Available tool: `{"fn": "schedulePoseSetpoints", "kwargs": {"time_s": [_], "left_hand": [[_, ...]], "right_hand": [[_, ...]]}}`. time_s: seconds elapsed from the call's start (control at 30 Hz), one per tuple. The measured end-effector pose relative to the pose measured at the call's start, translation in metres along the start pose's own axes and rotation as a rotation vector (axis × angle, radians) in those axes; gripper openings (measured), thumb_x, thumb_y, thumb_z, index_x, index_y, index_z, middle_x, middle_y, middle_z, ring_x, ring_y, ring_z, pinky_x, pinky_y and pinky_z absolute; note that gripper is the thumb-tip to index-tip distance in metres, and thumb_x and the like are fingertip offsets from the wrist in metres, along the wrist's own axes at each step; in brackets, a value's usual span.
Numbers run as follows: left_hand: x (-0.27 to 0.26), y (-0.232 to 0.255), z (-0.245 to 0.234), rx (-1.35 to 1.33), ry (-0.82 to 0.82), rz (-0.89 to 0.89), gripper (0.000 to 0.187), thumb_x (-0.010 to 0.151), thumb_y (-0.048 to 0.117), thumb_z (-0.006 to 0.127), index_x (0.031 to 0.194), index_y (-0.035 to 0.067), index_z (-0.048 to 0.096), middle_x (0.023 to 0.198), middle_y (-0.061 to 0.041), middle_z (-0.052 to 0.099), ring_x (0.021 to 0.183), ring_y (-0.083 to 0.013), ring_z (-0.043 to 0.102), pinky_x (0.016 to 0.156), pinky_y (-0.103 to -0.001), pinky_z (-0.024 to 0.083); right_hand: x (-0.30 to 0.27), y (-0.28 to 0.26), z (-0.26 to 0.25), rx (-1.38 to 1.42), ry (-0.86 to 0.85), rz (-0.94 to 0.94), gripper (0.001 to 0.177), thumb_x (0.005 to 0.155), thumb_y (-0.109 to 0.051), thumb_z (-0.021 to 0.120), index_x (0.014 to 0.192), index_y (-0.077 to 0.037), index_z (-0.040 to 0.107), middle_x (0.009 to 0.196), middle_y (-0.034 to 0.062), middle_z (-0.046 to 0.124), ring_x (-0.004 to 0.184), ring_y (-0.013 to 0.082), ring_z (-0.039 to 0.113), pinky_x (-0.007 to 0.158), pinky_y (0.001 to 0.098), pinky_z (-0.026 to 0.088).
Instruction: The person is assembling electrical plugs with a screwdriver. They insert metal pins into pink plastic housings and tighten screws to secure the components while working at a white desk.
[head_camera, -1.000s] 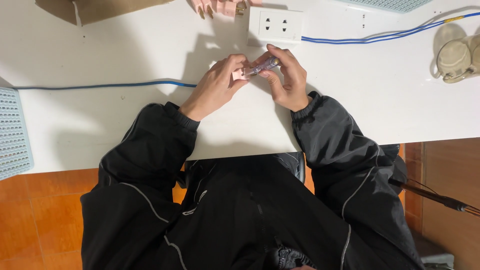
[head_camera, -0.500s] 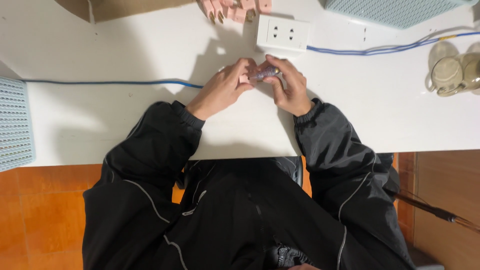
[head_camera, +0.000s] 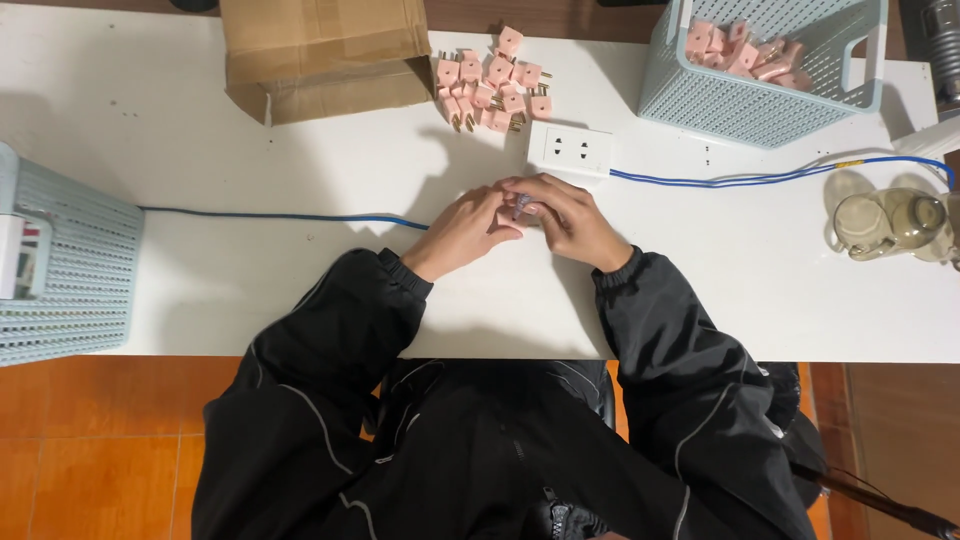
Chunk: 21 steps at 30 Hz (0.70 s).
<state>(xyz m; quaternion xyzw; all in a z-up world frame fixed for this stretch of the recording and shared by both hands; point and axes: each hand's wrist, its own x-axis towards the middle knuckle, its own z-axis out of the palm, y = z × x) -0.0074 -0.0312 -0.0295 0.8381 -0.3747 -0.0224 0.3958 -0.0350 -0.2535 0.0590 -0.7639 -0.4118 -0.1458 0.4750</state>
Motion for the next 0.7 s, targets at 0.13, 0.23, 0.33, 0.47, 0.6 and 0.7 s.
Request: {"fn": "schedulePoseSetpoints", "kwargs": {"time_s": [0.13, 0.23, 0.33, 0.47, 0.6, 0.7], "left_hand": [[0.002, 0.007, -0.007, 0.273, 0.051, 0.108, 0.049, 0.104, 0.048, 0.086, 0.118, 0.002, 0.076, 0.114, -0.017, 0.076, 0.114, -0.0340, 0.073, 0.100, -0.049, 0.057], [0.005, 0.023, -0.016, 0.284, 0.039, 0.091, 0.044, 0.104, 0.049, 0.084, 0.113, 0.007, 0.079, 0.108, -0.013, 0.075, 0.111, -0.0314, 0.071, 0.097, -0.048, 0.054], [0.004, 0.022, -0.011, 0.288, 0.086, 0.112, 0.044, 0.103, 0.048, 0.086, 0.109, 0.004, 0.081, 0.107, -0.017, 0.077, 0.109, -0.0378, 0.070, 0.098, -0.053, 0.049], [0.000, -0.005, 0.008, 0.249, 0.095, 0.134, 0.038, 0.101, 0.041, 0.088, 0.110, 0.005, 0.081, 0.107, -0.017, 0.077, 0.108, -0.0392, 0.069, 0.097, -0.056, 0.049], [-0.002, -0.005, 0.006, 0.412, 0.065, 0.153, 0.043, 0.104, 0.049, 0.092, 0.119, 0.012, 0.078, 0.125, -0.006, 0.076, 0.116, -0.0290, 0.063, 0.101, -0.046, 0.045], [-0.002, -0.007, 0.002, 0.442, 0.111, 0.193, 0.043, 0.105, 0.049, 0.093, 0.115, 0.011, 0.076, 0.119, -0.006, 0.072, 0.112, -0.0290, 0.060, 0.096, -0.045, 0.045]], "right_hand": [[-0.011, 0.011, 0.005, 0.034, 0.042, 0.007, 0.039, 0.111, 0.003, 0.070, 0.150, 0.002, 0.067, 0.121, 0.0242, 0.075, 0.106, 0.0429, 0.076, 0.092, 0.0589, 0.062], [-0.012, 0.016, 0.014, -0.054, 0.087, -0.008, 0.038, 0.105, -0.005, 0.084, 0.141, 0.000, 0.075, 0.127, 0.0197, 0.072, 0.108, 0.0391, 0.074, 0.091, 0.0544, 0.061], [-0.026, 0.034, 0.018, -0.087, 0.129, -0.007, 0.031, 0.107, -0.004, 0.084, 0.137, 0.001, 0.080, 0.113, 0.0194, 0.069, 0.098, 0.0399, 0.071, 0.084, 0.0499, 0.059], [-0.027, 0.032, 0.015, -0.034, 0.171, 0.038, 0.024, 0.110, -0.003, 0.084, 0.132, 0.005, 0.080, 0.099, 0.0179, 0.060, 0.089, 0.0401, 0.066, 0.081, 0.0499, 0.056], [-0.026, 0.023, 0.011, -0.041, 0.110, 0.008, 0.022, 0.123, -0.013, 0.067, 0.133, 0.005, 0.073, 0.113, 0.0188, 0.070, 0.096, 0.0303, 0.068, 0.089, 0.0402, 0.059], [-0.022, 0.015, 0.009, 0.019, 0.080, 0.027, 0.026, 0.129, -0.013, 0.055, 0.145, 0.004, 0.066, 0.116, 0.0219, 0.073, 0.103, 0.0347, 0.073, 0.096, 0.0448, 0.063]]}}
